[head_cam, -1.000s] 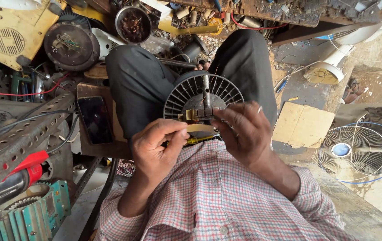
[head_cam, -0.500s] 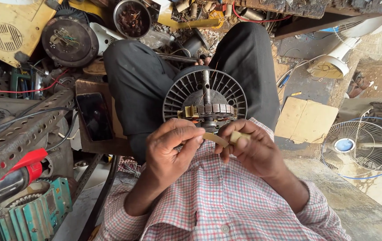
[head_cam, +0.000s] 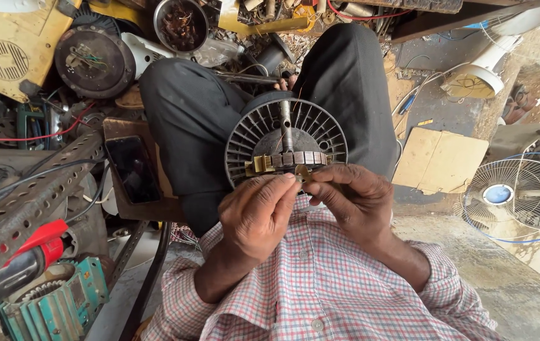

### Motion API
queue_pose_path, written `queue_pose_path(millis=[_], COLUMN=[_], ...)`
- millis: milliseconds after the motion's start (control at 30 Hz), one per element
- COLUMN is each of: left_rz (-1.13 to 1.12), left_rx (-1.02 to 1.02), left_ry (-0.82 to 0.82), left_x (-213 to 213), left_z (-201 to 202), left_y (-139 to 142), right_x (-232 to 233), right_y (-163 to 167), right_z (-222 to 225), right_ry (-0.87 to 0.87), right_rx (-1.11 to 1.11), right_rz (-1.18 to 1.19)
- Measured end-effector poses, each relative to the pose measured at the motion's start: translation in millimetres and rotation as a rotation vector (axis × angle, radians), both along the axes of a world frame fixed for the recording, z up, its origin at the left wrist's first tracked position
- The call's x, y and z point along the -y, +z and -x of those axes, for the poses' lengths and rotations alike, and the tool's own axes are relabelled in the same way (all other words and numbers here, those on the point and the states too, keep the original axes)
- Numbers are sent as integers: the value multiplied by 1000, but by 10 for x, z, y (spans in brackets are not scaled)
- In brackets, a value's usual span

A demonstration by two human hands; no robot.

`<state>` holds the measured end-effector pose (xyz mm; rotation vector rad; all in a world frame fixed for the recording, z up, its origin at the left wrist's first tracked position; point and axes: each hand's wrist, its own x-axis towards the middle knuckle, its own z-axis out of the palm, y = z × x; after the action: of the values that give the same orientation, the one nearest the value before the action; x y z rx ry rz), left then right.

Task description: The person works on a small electric motor rotor, repeatedly tapping and adjusting the copper windings with a small metal tool. They then cut a strip of yellow insulating tape with scissors and wrap it around the rotor windings.

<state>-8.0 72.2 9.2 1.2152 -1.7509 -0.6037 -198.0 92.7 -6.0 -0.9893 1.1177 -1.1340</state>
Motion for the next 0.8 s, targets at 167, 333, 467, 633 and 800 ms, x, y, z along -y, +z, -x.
queue_pose_path(millis=[167,333,467,633,800], left_rz=[31,47,85,135,158], left_rx=[-13,-51,-7,46,50], left_ry=[-8,-84,-216,-142,-105], left_x=[34,76,89,76,69], left_z=[70,19,-17,27,45], left_y=[-56,-96,-102,-130,-143], right_x=[38,66,78,126,159], right_y=[56,70,71,52,17], right_z=[-52,-80,-109,-115,-122], right_ry=[-30,-32,-53,-14,-39], right_rx=[-187,-68,-14,-308,-536], right_rz=[194,163,138,345,488])
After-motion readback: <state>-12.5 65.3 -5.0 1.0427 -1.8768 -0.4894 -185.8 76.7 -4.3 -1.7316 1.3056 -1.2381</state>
